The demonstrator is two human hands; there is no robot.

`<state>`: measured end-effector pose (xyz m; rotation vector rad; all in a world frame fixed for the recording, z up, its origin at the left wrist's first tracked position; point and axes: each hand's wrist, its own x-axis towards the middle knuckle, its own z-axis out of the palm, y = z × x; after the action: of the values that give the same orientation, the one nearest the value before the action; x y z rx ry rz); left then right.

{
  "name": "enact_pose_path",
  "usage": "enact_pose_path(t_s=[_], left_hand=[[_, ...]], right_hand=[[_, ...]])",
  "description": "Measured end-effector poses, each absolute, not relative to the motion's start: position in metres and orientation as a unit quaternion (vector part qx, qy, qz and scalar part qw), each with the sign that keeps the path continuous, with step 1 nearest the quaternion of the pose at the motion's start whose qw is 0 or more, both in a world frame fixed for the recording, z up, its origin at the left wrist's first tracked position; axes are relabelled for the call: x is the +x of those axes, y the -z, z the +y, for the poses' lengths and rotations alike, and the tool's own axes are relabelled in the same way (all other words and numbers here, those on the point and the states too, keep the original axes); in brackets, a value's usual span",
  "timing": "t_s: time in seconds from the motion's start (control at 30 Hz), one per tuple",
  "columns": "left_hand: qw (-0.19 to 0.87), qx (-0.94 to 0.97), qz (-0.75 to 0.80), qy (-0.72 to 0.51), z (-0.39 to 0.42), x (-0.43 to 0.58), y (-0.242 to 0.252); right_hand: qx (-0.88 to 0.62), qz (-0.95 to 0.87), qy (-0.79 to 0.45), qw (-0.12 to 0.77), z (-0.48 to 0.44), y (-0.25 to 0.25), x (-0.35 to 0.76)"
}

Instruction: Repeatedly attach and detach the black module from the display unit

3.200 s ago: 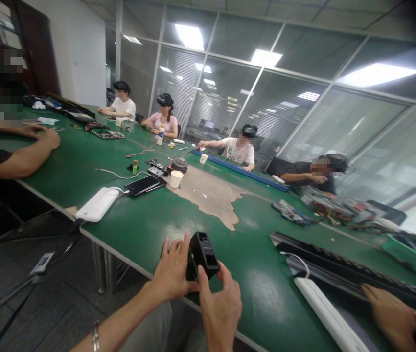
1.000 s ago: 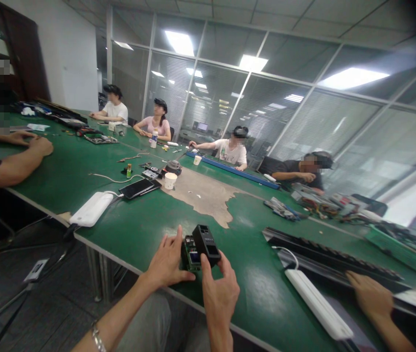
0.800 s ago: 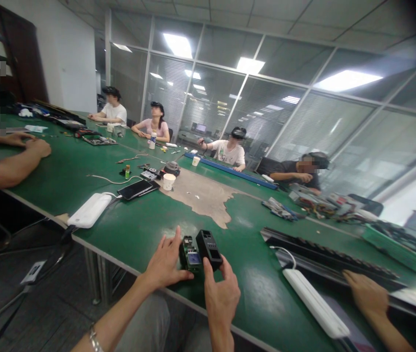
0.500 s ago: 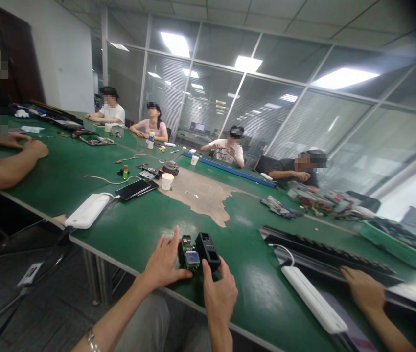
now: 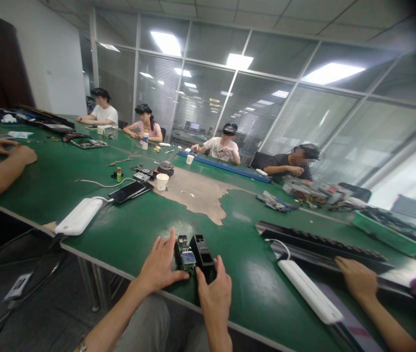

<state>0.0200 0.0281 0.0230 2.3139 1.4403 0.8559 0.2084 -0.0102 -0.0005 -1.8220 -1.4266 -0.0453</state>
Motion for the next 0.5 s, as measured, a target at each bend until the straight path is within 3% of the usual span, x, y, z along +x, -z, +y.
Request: enact_pose_path(t_s=[0.5], left_hand=[[0.149, 0.795, 0.506, -0.299, 0.0334, 0.0252, -0.0211]], right_hand=[[-0.718, -0.553, -0.001, 0.422, -0.0117, 0.0029, 0.2127]])
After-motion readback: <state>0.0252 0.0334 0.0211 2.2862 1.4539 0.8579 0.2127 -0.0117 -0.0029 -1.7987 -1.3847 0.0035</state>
